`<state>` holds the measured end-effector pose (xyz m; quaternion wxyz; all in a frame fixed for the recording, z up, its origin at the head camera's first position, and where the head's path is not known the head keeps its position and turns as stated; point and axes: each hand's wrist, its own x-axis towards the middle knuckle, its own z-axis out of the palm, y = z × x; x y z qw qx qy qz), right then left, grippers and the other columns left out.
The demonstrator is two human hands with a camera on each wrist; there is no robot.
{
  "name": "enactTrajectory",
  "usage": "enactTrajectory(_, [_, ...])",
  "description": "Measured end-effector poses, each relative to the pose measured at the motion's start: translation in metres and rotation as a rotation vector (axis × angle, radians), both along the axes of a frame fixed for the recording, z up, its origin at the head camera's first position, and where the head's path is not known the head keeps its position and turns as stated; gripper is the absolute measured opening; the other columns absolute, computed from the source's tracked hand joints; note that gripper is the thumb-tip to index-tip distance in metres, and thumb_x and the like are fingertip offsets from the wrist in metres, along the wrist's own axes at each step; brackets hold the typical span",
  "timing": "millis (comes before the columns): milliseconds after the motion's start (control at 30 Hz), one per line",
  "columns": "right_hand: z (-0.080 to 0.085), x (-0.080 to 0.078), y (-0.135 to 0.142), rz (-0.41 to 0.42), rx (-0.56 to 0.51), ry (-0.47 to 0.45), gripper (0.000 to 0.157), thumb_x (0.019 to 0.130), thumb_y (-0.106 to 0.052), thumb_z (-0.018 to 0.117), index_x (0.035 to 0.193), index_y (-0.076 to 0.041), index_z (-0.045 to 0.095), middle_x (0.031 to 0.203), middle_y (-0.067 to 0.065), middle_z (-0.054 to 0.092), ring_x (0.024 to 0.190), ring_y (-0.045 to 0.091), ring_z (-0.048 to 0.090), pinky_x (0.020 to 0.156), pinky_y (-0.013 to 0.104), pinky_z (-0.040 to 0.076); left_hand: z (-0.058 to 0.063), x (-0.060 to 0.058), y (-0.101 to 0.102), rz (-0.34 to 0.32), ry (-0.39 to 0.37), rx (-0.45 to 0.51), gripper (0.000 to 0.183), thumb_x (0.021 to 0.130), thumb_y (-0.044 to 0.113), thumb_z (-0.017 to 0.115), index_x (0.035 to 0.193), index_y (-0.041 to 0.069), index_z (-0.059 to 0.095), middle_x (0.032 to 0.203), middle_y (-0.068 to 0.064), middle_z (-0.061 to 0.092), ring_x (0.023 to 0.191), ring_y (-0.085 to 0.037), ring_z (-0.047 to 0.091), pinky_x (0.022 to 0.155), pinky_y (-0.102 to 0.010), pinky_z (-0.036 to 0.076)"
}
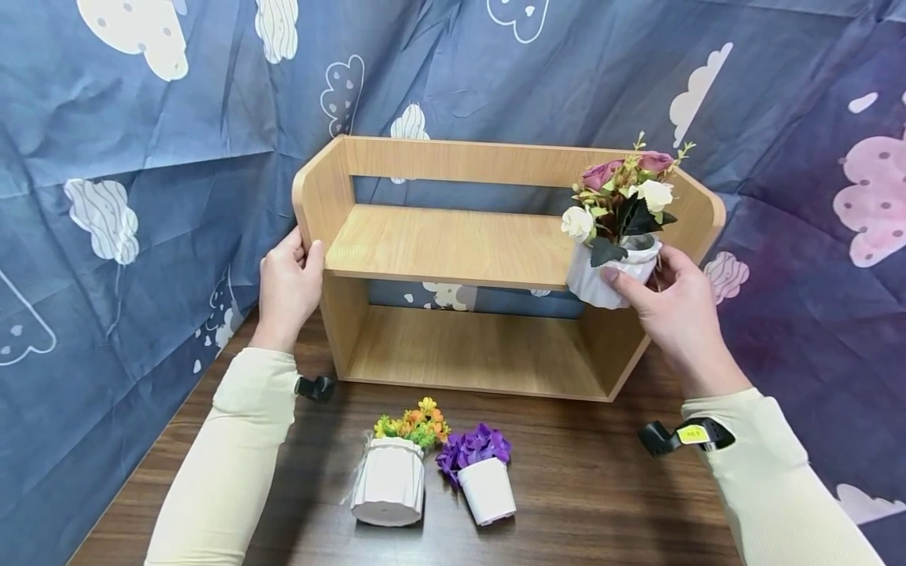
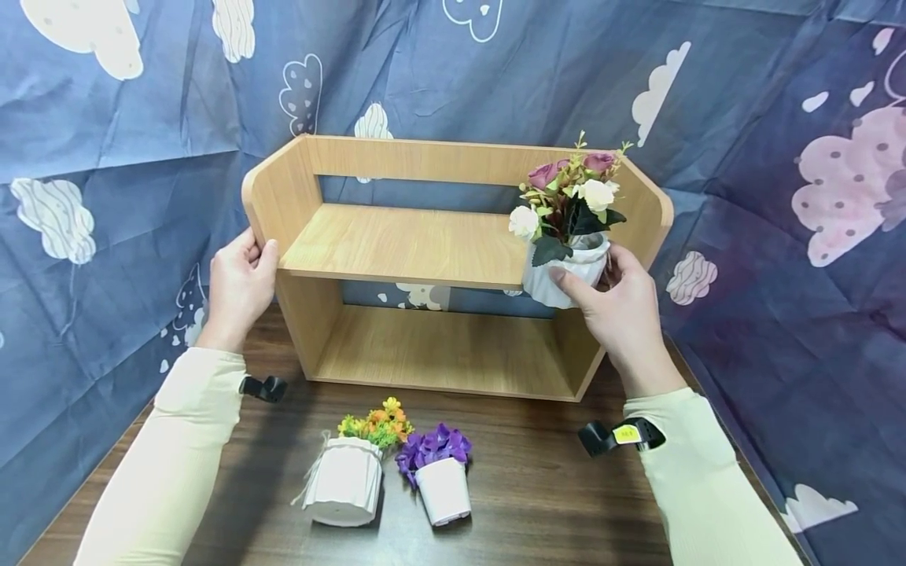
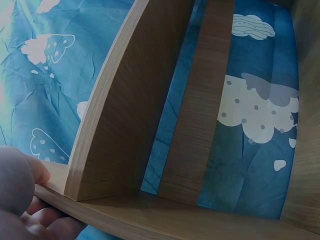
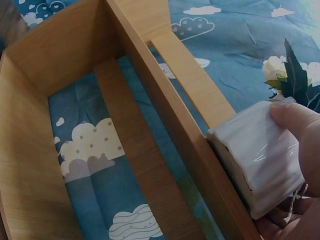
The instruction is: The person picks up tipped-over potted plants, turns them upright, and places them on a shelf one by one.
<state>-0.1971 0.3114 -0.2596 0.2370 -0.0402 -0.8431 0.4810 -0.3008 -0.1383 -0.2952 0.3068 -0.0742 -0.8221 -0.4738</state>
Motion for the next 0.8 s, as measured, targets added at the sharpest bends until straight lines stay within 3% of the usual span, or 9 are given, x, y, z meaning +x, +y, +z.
enactTrajectory(300, [0.001, -0.009, -0.001, -0.022, 0.027, -0.041, 0.076, 0.097, -0.039, 0.080, 0.158, -0.006, 0.048, 0.143, 0.009, 0.062, 0.112, 0.003, 0.059, 0.086, 0.005, 0.048, -0.002, -0.001, 0.000, 0.002, 0.001, -0.002, 0.038, 0.110, 0.018, 0.055, 0.142, 0.001, 0.067, 0.133, -0.023, 0.073, 0.121, -0.035, 0.074, 0.104, -0.054, 0.058])
enactTrajectory(567, [0.003, -0.018, 0.001, -0.047, 0.134, -0.046, 0.071, 0.097, -0.046, 0.079, 0.151, -0.007, 0.054, 0.134, 0.009, 0.066, 0.102, 0.003, 0.058, 0.081, 0.007, 0.046, -0.002, -0.001, 0.001, 0.017, 0.023, -0.016, 0.037, 0.108, 0.016, 0.055, 0.138, 0.000, 0.069, 0.124, -0.023, 0.077, 0.111, -0.034, 0.075, 0.097, -0.052, 0.058])
enactTrajectory(800, [0.007, -0.024, 0.001, -0.042, 0.180, -0.092, 0.077, 0.098, -0.053, 0.075, 0.153, -0.005, 0.050, 0.142, 0.015, 0.064, 0.112, 0.016, 0.057, 0.083, 0.011, 0.044, -0.002, -0.002, 0.000, 0.016, 0.024, -0.011, 0.036, 0.108, 0.015, 0.056, 0.137, 0.000, 0.069, 0.125, -0.024, 0.076, 0.114, -0.035, 0.075, 0.099, -0.054, 0.057])
